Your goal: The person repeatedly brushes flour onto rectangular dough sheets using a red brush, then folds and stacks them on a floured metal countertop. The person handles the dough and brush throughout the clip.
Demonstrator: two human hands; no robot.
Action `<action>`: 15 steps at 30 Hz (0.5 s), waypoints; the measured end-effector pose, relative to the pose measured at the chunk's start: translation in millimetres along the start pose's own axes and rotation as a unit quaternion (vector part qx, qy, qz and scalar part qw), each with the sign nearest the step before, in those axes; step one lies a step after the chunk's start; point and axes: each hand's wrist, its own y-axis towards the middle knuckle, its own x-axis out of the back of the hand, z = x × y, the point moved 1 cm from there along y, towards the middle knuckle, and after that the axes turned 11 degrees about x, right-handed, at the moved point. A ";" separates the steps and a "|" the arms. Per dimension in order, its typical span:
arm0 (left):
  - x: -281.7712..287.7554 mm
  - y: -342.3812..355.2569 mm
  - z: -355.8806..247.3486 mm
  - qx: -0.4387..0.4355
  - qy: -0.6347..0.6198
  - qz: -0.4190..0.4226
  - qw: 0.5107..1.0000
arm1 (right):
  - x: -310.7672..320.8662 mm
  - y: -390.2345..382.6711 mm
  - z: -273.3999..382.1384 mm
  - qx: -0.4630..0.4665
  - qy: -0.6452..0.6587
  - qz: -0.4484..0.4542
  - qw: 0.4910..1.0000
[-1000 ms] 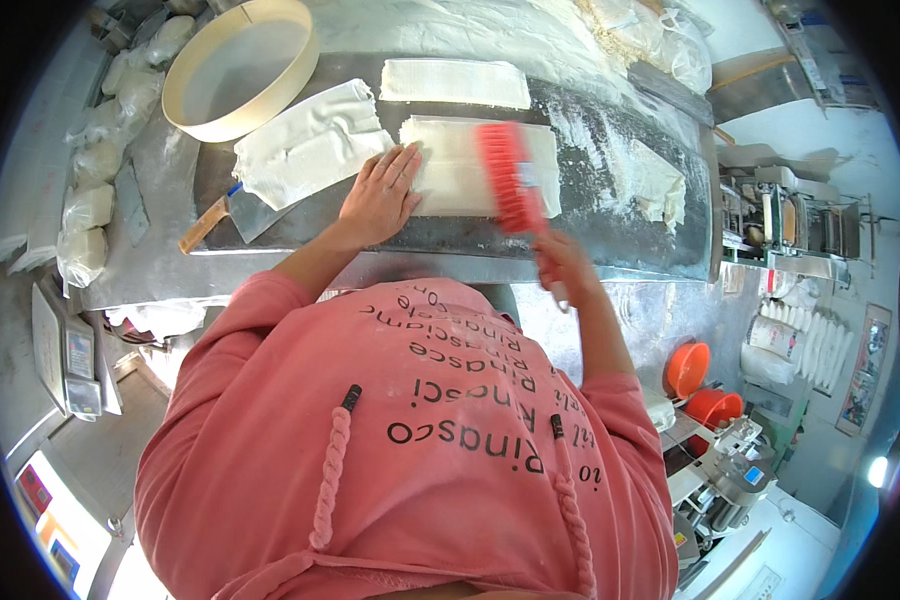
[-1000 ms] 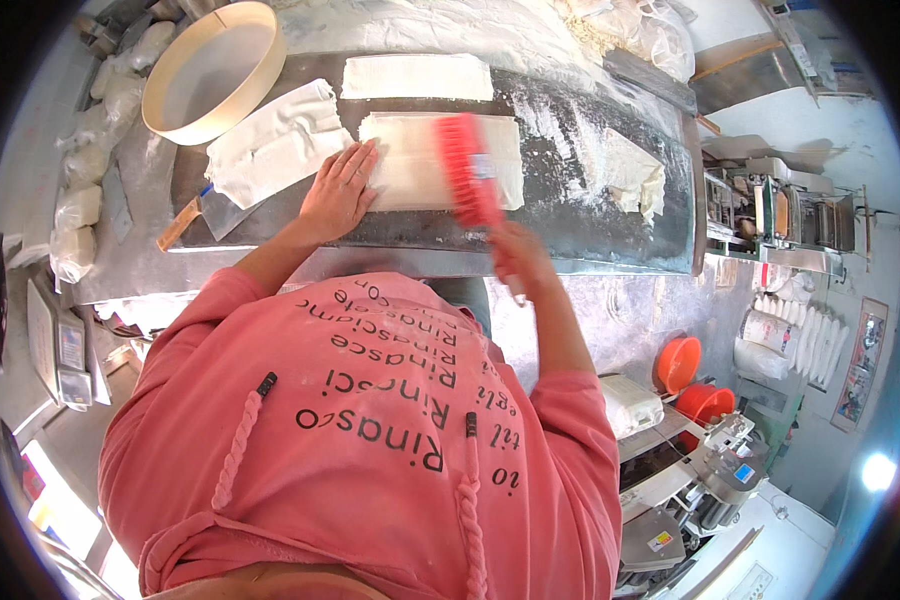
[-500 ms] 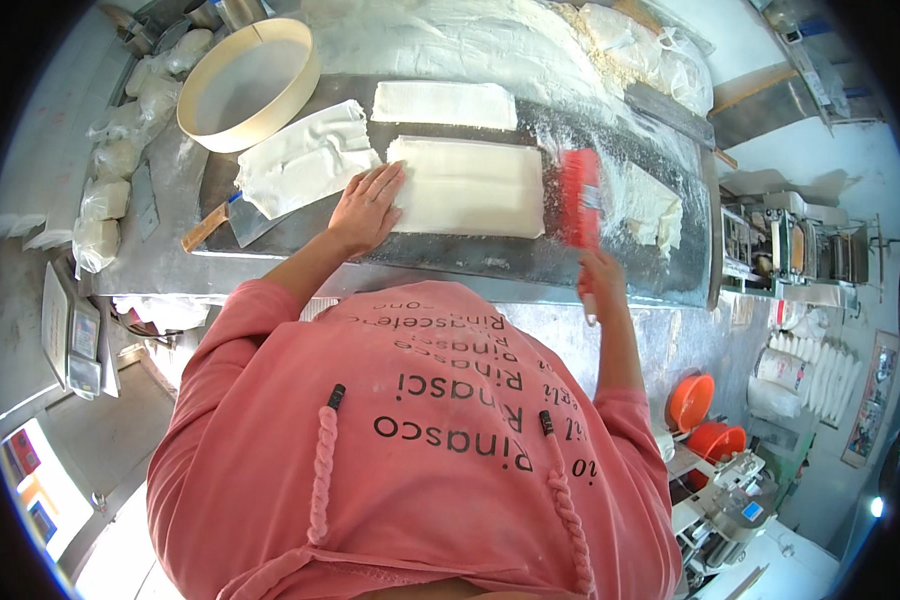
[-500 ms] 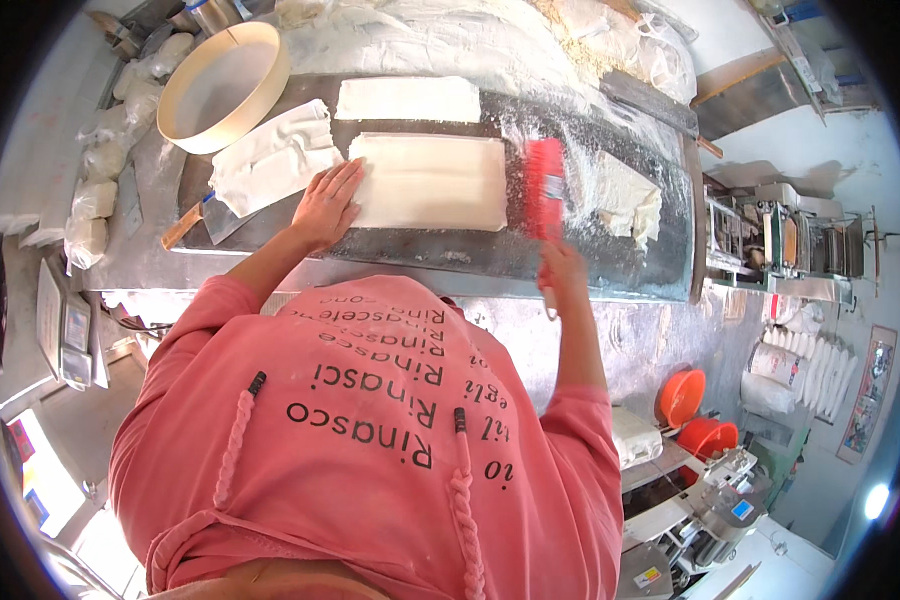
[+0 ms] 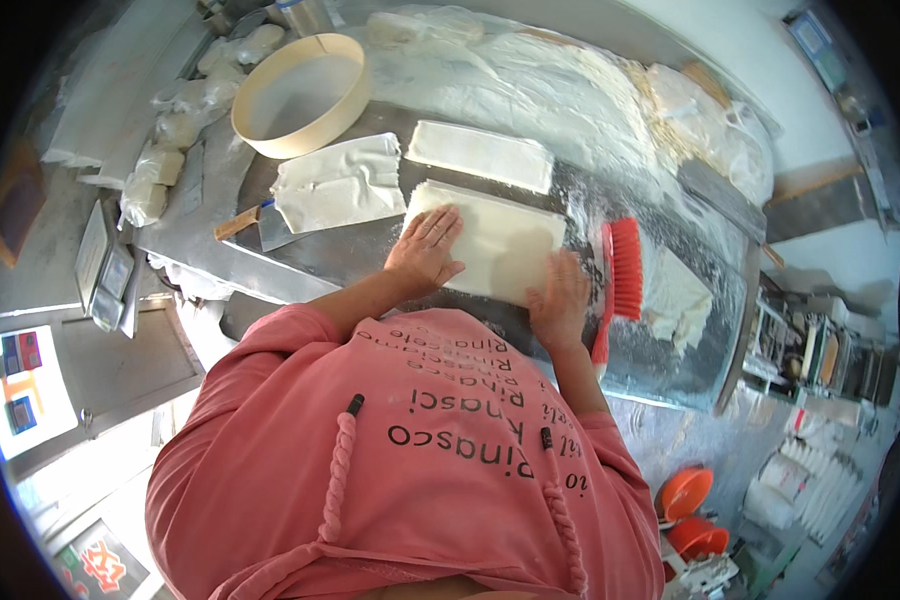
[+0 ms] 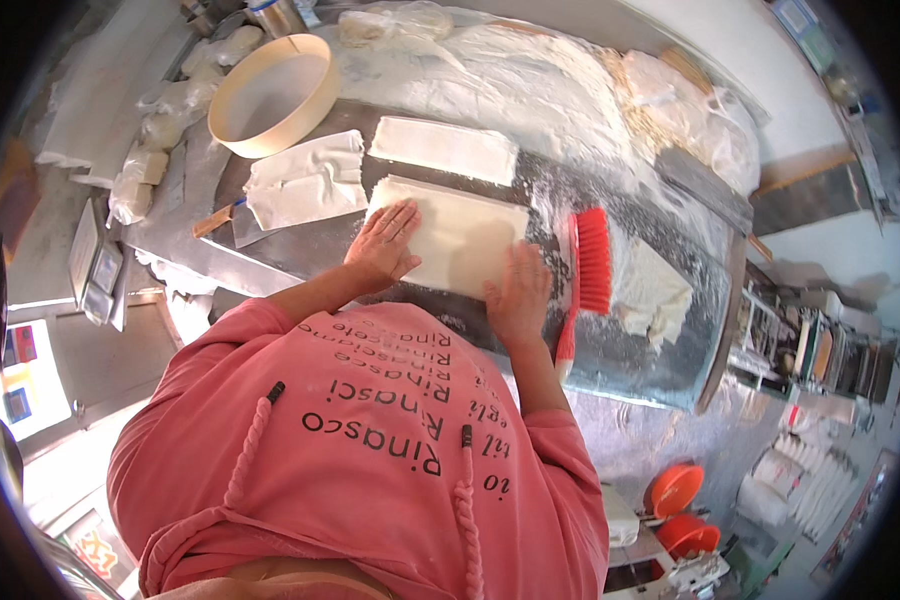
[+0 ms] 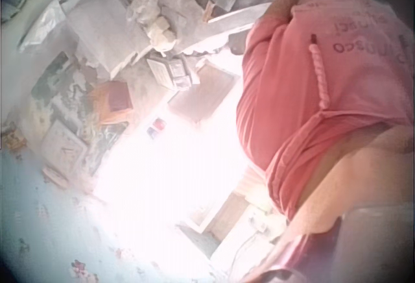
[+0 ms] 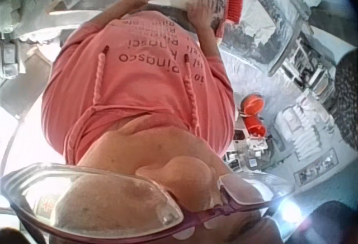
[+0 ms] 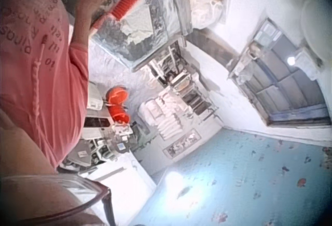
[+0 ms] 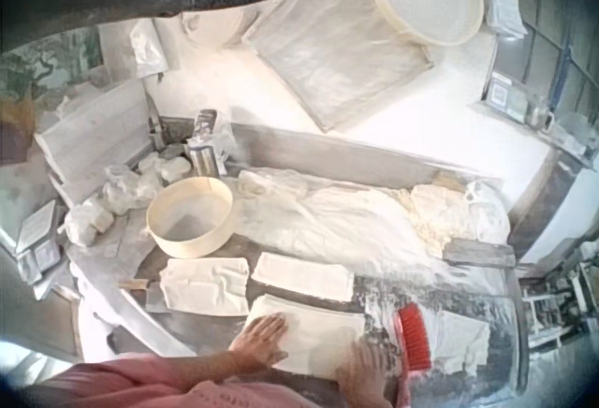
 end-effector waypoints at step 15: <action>6.1 126.2 80.4 0.445 -0.046 -0.016 0.894 | -95.0 136.1 -85.8 -0.186 0.112 0.034 0.976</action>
